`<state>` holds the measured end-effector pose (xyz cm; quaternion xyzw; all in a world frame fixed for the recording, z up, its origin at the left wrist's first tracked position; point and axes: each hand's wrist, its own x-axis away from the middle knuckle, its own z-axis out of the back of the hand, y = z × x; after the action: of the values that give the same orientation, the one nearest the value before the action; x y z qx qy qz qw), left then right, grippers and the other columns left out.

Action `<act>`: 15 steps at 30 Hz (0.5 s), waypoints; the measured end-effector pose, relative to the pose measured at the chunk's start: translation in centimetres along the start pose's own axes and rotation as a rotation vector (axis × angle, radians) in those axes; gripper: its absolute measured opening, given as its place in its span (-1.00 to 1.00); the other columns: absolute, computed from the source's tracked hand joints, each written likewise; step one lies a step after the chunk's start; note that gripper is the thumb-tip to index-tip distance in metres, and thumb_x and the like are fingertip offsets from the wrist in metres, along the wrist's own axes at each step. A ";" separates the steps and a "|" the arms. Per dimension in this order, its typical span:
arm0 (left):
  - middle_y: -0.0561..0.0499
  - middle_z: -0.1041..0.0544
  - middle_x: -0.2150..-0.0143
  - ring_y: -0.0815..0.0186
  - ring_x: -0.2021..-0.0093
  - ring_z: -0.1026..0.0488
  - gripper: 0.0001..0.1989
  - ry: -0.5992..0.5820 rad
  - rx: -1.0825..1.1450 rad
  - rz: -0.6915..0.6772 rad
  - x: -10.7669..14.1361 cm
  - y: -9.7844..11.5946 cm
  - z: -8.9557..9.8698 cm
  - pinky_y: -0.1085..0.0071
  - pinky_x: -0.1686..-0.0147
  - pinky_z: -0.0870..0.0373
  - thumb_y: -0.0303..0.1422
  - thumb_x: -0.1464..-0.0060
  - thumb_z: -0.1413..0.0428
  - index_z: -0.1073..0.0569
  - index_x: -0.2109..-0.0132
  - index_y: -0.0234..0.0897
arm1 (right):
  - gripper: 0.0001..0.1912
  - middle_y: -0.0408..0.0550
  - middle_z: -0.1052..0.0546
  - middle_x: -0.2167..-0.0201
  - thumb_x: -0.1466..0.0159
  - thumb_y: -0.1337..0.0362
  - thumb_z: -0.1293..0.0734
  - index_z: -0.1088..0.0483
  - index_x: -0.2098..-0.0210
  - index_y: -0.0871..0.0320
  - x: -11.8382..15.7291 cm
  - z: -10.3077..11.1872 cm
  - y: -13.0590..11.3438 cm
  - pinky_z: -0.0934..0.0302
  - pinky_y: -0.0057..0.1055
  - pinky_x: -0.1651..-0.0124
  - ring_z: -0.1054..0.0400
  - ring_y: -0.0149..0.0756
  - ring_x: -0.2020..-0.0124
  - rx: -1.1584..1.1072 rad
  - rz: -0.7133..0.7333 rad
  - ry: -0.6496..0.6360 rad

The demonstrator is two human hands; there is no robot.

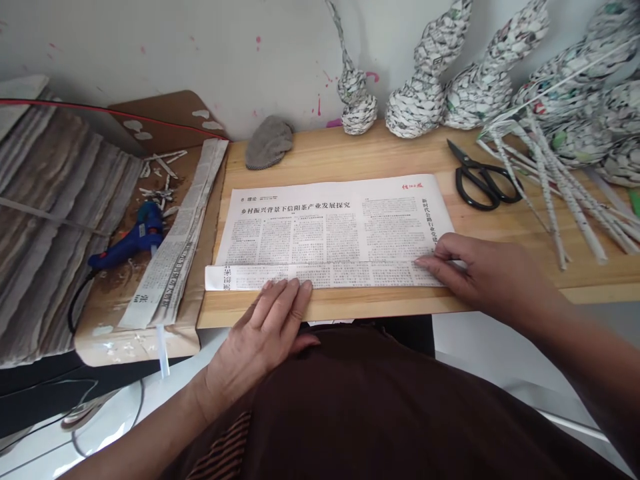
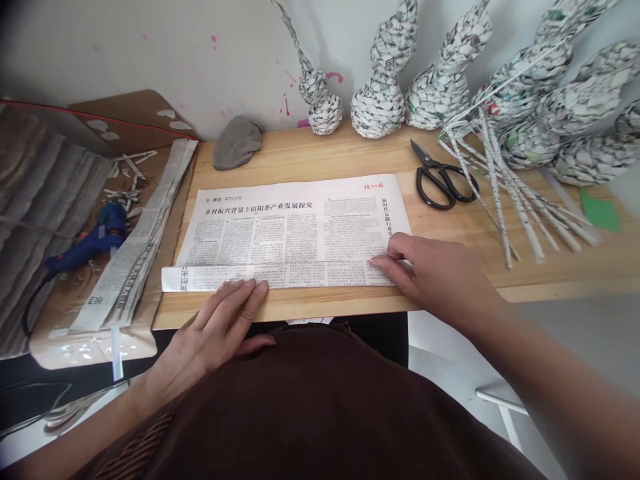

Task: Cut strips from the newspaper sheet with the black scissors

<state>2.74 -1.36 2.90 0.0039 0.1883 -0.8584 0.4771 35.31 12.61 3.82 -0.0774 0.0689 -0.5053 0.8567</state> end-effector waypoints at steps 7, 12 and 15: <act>-0.15 -0.51 -0.03 0.08 -0.02 -0.42 -0.16 -0.139 -0.114 0.070 -1.2 0.7 0.8 0.31 0.21 -0.57 0.14 -0.15 -0.06 -0.16 -0.43 -0.19 | -0.60 -0.16 -0.44 0.58 -0.36 -0.06 -0.20 -0.32 0.46 0.07 0.1 0.0 -0.3 0.06 -0.41 0.46 -0.28 -0.26 0.53 -0.019 0.005 -0.001; -0.17 -0.44 -0.07 0.07 0.04 -0.40 -0.08 -0.196 -0.210 0.087 -1.9 1.4 1.2 0.29 0.23 -0.52 0.18 -0.11 -0.07 0.09 -0.48 0.06 | -0.62 -0.18 -0.46 0.57 -0.34 -0.05 -0.26 -0.33 0.46 0.08 0.3 0.0 -0.2 0.03 -0.42 0.46 -0.30 -0.29 0.54 -0.067 -0.027 0.040; -0.17 -0.43 -0.05 0.08 0.06 -0.39 -0.04 -0.241 -0.215 0.083 -2.1 1.4 1.3 0.29 0.22 -0.50 0.17 -0.10 -0.10 0.15 -0.48 0.07 | -0.63 -0.19 -0.47 0.57 -0.33 -0.05 -0.29 -0.34 0.45 0.08 0.5 -0.1 -0.1 0.01 -0.42 0.46 -0.30 -0.30 0.53 -0.081 -0.030 0.069</act>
<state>5.31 -0.75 4.07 -0.1424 0.2200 -0.8073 0.5288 35.47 12.13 3.76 -0.0958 0.1176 -0.5171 0.8424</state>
